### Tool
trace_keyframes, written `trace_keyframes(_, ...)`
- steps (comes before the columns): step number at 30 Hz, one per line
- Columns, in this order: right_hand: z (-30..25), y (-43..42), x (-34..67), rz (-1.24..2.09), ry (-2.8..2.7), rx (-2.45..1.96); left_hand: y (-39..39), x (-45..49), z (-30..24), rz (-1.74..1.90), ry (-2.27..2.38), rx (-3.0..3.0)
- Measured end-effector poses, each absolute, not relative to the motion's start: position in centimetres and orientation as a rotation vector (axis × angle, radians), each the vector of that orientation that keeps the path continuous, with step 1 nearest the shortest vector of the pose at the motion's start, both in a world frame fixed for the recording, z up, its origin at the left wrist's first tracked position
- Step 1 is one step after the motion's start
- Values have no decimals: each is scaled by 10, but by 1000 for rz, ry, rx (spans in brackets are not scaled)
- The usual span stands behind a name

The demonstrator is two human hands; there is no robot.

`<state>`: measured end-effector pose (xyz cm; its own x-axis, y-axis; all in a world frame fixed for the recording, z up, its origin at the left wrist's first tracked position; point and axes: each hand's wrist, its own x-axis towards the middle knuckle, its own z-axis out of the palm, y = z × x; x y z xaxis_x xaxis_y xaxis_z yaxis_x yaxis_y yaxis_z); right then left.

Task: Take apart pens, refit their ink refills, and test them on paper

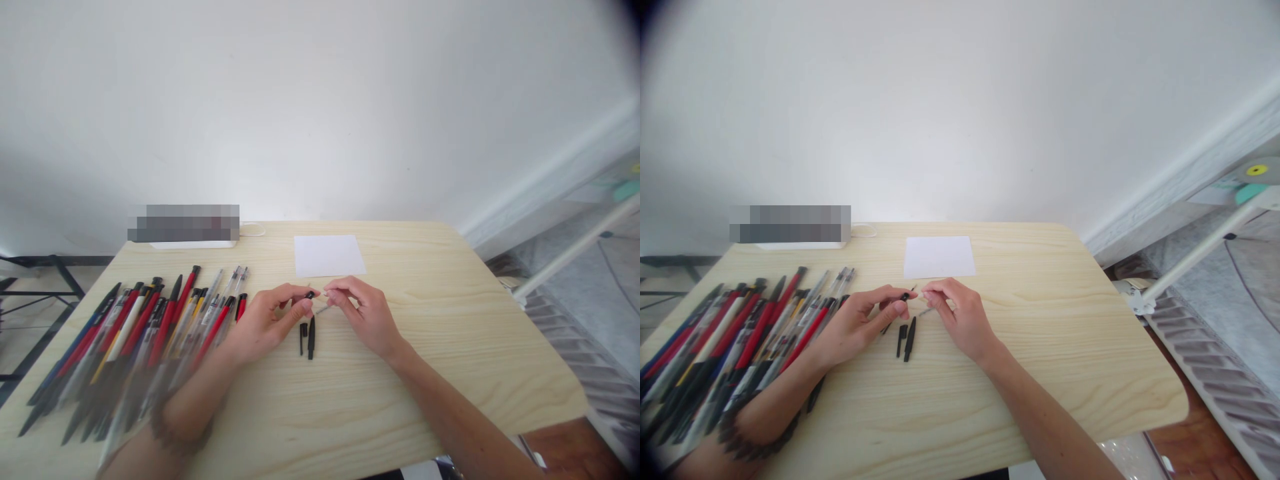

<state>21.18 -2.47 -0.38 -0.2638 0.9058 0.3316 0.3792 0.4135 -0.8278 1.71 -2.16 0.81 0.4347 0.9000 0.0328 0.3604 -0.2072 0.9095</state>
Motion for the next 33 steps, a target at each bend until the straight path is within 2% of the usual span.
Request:
trace_keyframes(7,-2,-27,208,865,-1690,-1046,-23,18,9,719,1046,1793)
trace_keyframes(15,2,-26,209,684,-1804,-933,-23,18,8,748,1040,1848)
trace_keyframes(33,1,-27,207,649,-1853,-914,-23,19,9,751,1048,1850)
